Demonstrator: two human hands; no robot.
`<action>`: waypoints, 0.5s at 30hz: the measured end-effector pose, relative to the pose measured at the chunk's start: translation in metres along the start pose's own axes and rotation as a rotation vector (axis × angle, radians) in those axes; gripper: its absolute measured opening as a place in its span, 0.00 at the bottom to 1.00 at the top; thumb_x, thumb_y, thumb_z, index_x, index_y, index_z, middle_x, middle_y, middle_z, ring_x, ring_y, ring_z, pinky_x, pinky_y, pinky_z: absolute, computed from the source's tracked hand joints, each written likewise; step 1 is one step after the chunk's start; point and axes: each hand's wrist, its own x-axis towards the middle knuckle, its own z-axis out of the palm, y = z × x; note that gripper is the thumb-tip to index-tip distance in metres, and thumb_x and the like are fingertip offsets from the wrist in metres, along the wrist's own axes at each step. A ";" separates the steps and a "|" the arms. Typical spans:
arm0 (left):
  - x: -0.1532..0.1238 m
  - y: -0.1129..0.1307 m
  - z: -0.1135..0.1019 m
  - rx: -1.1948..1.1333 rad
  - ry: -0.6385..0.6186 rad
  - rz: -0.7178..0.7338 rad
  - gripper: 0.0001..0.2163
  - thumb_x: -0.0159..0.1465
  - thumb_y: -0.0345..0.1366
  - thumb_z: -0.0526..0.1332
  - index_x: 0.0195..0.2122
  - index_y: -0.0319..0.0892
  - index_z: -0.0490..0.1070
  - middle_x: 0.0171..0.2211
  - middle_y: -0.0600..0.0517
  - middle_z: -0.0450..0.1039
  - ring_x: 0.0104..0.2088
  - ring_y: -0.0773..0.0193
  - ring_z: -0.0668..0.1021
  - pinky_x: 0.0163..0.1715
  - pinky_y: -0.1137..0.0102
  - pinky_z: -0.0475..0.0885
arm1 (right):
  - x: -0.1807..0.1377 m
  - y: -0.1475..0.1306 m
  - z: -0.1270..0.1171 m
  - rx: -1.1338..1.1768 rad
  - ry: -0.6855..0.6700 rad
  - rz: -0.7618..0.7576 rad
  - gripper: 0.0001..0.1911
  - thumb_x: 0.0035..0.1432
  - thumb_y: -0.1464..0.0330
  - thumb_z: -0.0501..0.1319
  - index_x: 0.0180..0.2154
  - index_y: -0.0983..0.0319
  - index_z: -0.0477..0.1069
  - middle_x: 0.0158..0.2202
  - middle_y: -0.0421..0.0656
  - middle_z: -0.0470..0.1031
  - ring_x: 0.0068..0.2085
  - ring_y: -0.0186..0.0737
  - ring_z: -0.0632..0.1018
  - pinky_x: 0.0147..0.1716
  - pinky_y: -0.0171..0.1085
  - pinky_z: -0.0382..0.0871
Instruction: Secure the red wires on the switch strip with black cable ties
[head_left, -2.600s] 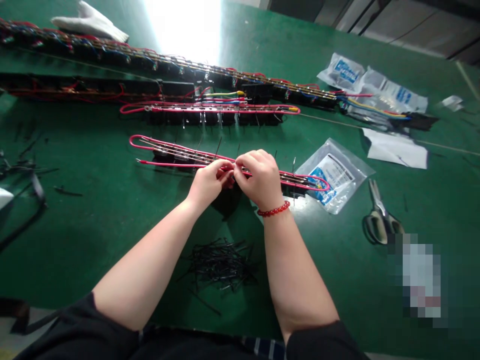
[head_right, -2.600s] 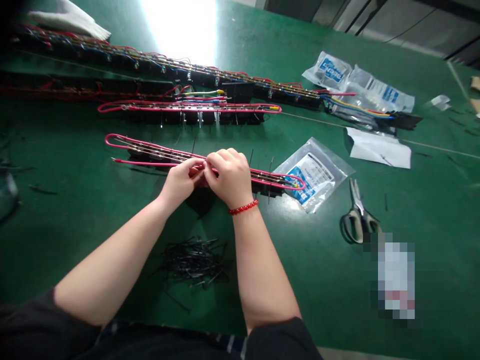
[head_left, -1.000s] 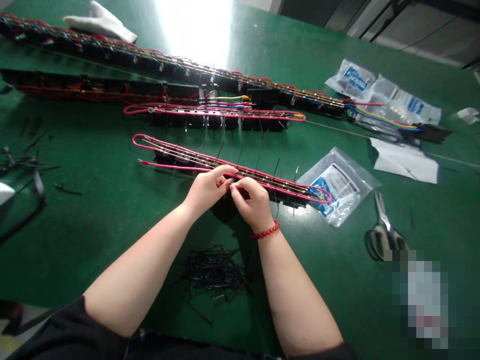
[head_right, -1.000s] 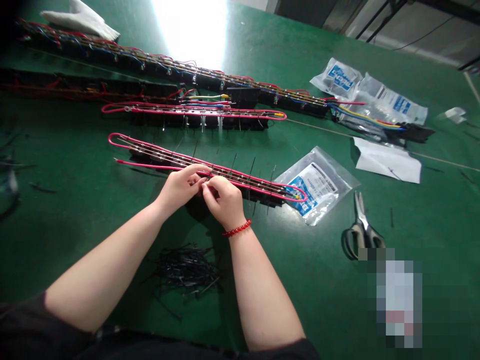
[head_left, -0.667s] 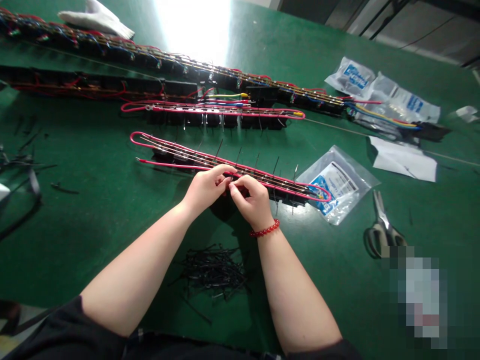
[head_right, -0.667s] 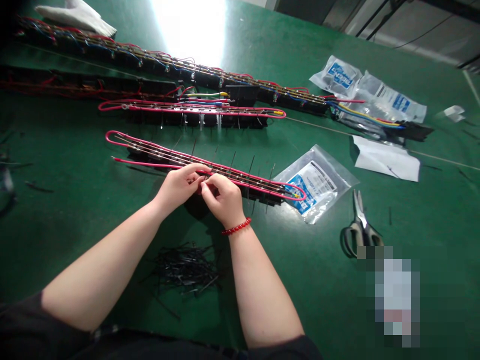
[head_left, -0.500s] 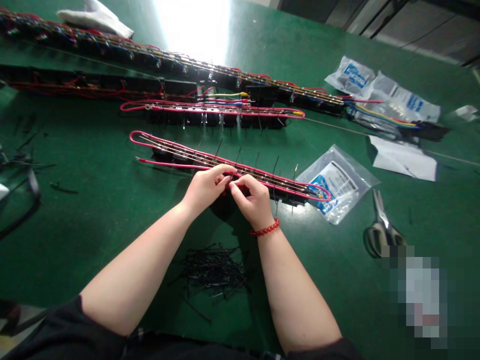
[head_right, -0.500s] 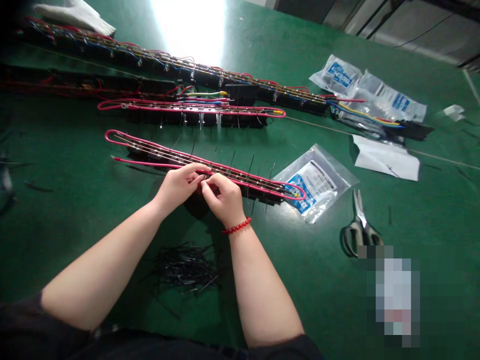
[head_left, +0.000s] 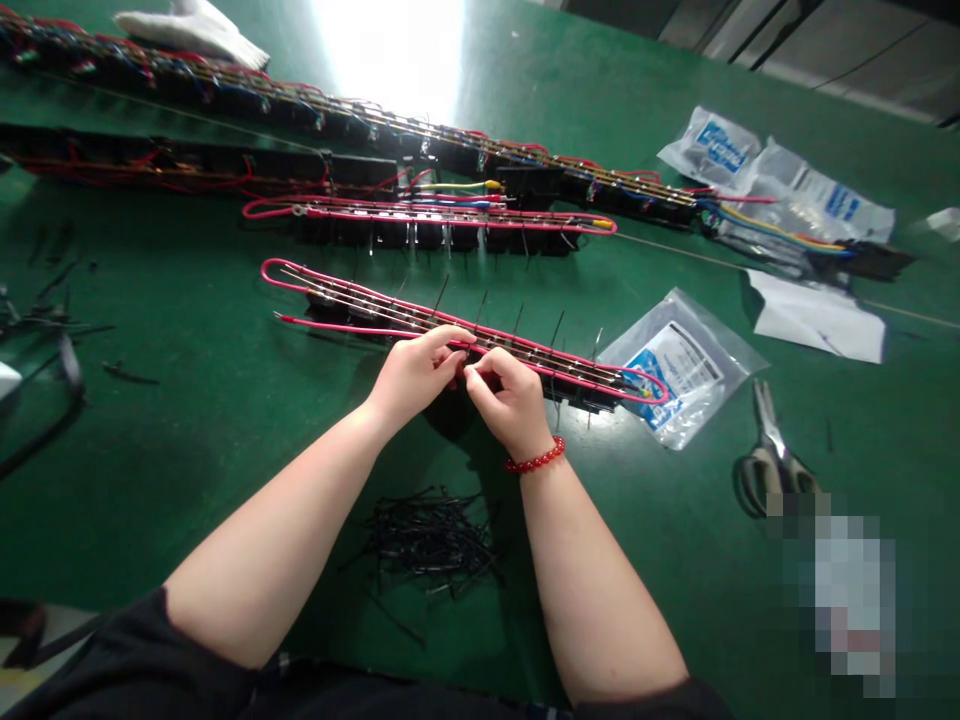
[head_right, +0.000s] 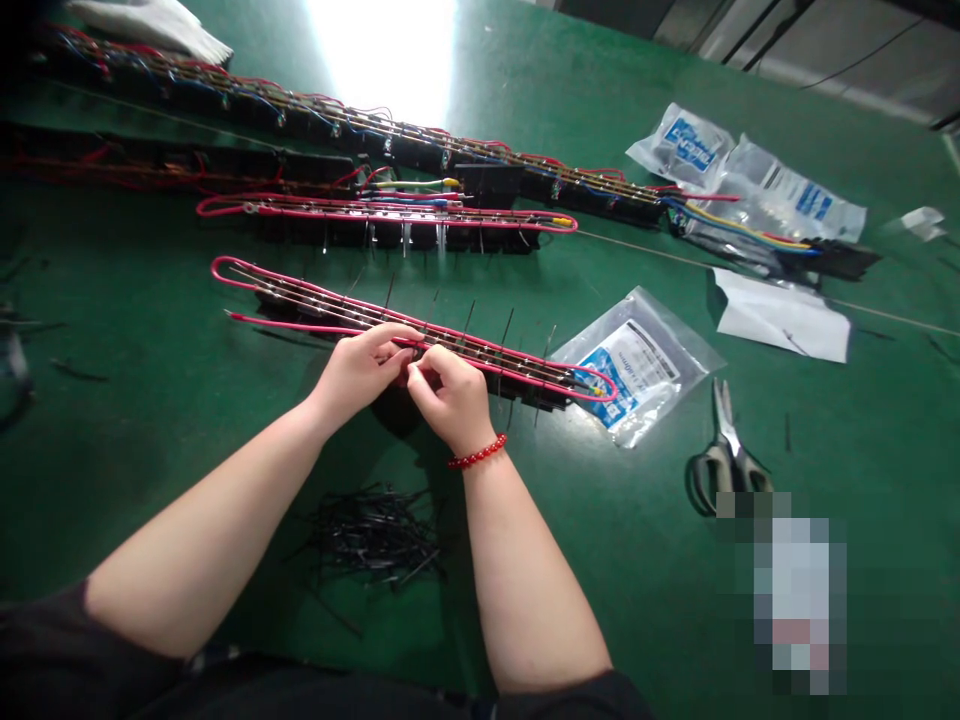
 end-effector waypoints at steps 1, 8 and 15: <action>0.000 0.000 0.000 0.005 0.003 -0.007 0.10 0.65 0.30 0.61 0.46 0.46 0.77 0.23 0.59 0.76 0.23 0.70 0.78 0.27 0.77 0.71 | 0.000 0.000 0.000 -0.003 -0.005 0.002 0.10 0.61 0.68 0.59 0.26 0.59 0.66 0.25 0.37 0.69 0.26 0.33 0.70 0.29 0.35 0.63; 0.000 0.001 0.000 0.017 0.021 -0.016 0.08 0.63 0.29 0.62 0.43 0.46 0.74 0.21 0.61 0.74 0.22 0.71 0.77 0.26 0.78 0.70 | -0.001 0.002 0.001 -0.030 -0.031 0.009 0.10 0.60 0.67 0.59 0.26 0.58 0.65 0.24 0.37 0.70 0.26 0.34 0.70 0.28 0.35 0.62; 0.000 0.002 0.000 0.055 0.028 -0.026 0.07 0.63 0.29 0.62 0.41 0.45 0.73 0.23 0.61 0.75 0.23 0.71 0.78 0.28 0.78 0.70 | 0.000 0.003 0.002 -0.019 -0.024 -0.014 0.11 0.59 0.69 0.59 0.24 0.58 0.63 0.23 0.36 0.68 0.25 0.33 0.69 0.28 0.35 0.62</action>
